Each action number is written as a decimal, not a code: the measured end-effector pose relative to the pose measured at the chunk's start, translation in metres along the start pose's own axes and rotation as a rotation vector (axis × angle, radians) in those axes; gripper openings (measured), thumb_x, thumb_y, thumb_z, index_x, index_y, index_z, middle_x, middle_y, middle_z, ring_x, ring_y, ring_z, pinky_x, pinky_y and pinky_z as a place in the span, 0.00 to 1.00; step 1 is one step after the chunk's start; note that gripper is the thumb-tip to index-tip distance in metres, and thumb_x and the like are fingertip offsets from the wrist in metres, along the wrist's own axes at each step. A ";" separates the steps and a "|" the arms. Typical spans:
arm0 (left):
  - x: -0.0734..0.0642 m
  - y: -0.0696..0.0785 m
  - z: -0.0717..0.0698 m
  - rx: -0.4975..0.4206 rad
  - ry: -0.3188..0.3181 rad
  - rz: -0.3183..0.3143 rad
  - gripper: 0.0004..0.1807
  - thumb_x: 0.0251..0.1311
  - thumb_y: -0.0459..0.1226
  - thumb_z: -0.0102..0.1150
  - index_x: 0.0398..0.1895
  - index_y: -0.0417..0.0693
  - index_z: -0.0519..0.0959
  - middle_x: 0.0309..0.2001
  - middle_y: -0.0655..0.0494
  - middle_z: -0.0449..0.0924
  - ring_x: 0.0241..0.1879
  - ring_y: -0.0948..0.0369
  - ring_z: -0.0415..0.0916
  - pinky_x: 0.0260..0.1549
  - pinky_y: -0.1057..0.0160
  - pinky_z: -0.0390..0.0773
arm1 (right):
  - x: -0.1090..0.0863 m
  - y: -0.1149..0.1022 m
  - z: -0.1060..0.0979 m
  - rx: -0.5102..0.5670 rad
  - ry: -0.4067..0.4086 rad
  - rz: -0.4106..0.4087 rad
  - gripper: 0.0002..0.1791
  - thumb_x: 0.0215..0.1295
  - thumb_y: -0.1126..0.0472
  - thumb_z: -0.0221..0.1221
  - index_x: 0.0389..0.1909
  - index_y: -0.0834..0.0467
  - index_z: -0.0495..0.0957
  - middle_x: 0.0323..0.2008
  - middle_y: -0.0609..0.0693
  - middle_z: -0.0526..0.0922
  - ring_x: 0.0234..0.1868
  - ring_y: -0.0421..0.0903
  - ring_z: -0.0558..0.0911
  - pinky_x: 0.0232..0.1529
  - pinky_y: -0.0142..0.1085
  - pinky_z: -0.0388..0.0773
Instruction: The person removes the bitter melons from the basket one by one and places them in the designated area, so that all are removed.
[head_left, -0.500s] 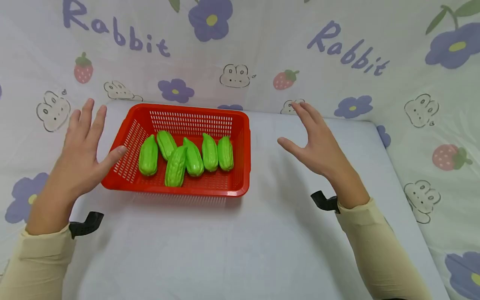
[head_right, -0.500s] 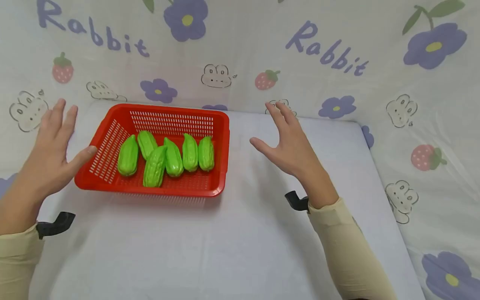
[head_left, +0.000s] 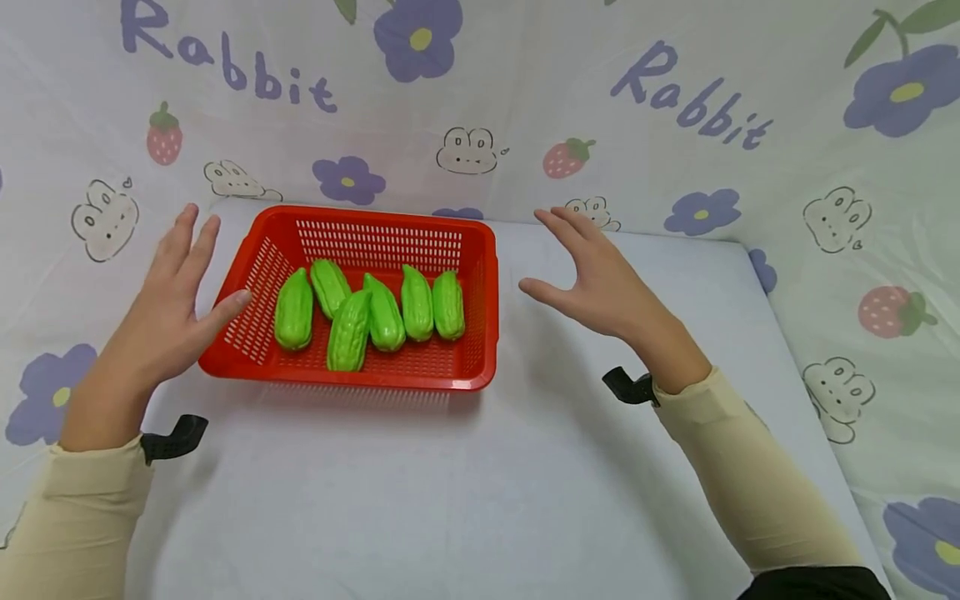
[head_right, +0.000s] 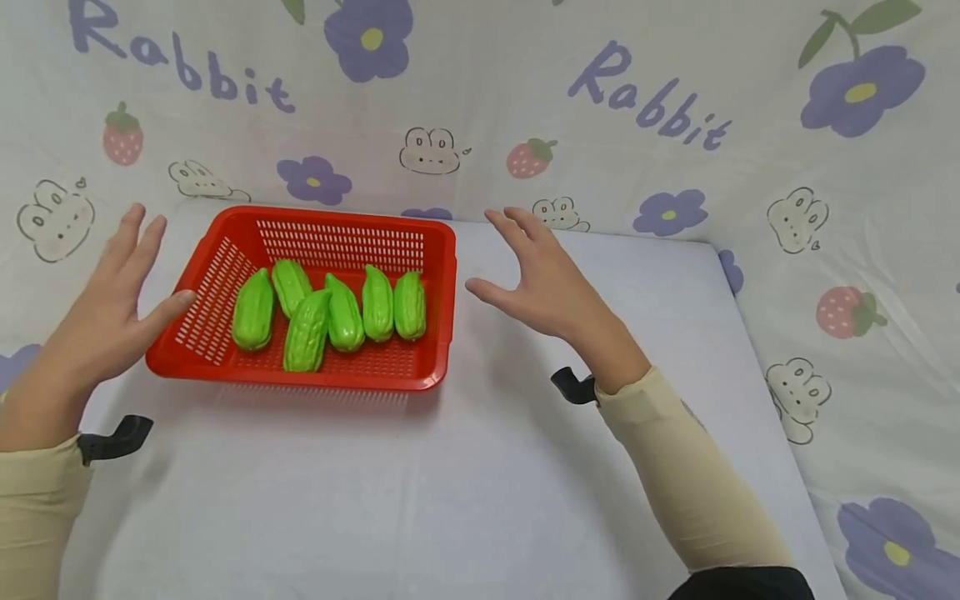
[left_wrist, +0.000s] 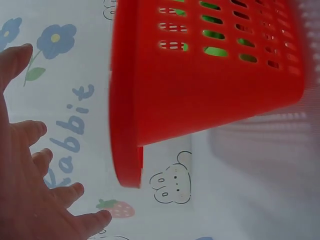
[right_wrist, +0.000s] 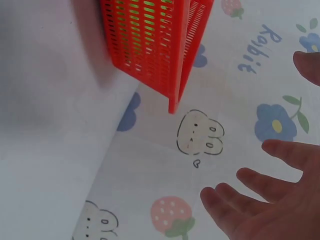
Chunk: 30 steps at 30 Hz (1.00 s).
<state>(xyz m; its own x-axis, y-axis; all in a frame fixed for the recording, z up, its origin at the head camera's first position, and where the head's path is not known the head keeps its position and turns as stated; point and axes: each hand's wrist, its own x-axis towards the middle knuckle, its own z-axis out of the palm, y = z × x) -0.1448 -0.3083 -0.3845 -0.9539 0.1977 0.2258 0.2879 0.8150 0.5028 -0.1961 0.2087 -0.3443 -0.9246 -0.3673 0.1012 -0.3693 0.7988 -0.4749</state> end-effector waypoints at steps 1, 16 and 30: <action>0.001 -0.001 0.001 0.001 -0.004 -0.006 0.51 0.75 0.53 0.57 0.91 0.58 0.39 0.89 0.55 0.27 0.87 0.43 0.28 0.72 0.21 0.43 | 0.002 -0.001 0.001 -0.002 -0.013 -0.004 0.51 0.69 0.35 0.65 0.88 0.45 0.57 0.86 0.54 0.55 0.85 0.58 0.55 0.74 0.71 0.61; 0.009 -0.012 0.009 -0.033 -0.043 -0.031 0.51 0.76 0.55 0.56 0.91 0.57 0.39 0.89 0.56 0.27 0.86 0.40 0.32 0.70 0.18 0.47 | 0.024 -0.017 0.016 -0.006 -0.131 -0.059 0.53 0.68 0.35 0.68 0.88 0.47 0.57 0.83 0.55 0.60 0.82 0.57 0.61 0.75 0.64 0.66; 0.015 -0.016 0.021 -0.037 -0.100 -0.083 0.51 0.76 0.57 0.54 0.91 0.61 0.37 0.89 0.57 0.25 0.85 0.37 0.38 0.62 0.15 0.57 | 0.038 -0.033 0.029 -0.017 -0.205 -0.117 0.51 0.69 0.40 0.69 0.87 0.52 0.59 0.83 0.56 0.60 0.82 0.56 0.60 0.76 0.56 0.67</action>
<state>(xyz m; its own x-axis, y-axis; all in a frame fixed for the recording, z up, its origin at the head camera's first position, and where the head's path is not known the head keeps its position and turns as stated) -0.1650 -0.3070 -0.4066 -0.9777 0.1857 0.0986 0.2091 0.8106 0.5470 -0.2159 0.1546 -0.3504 -0.8380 -0.5451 -0.0255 -0.4755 0.7524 -0.4558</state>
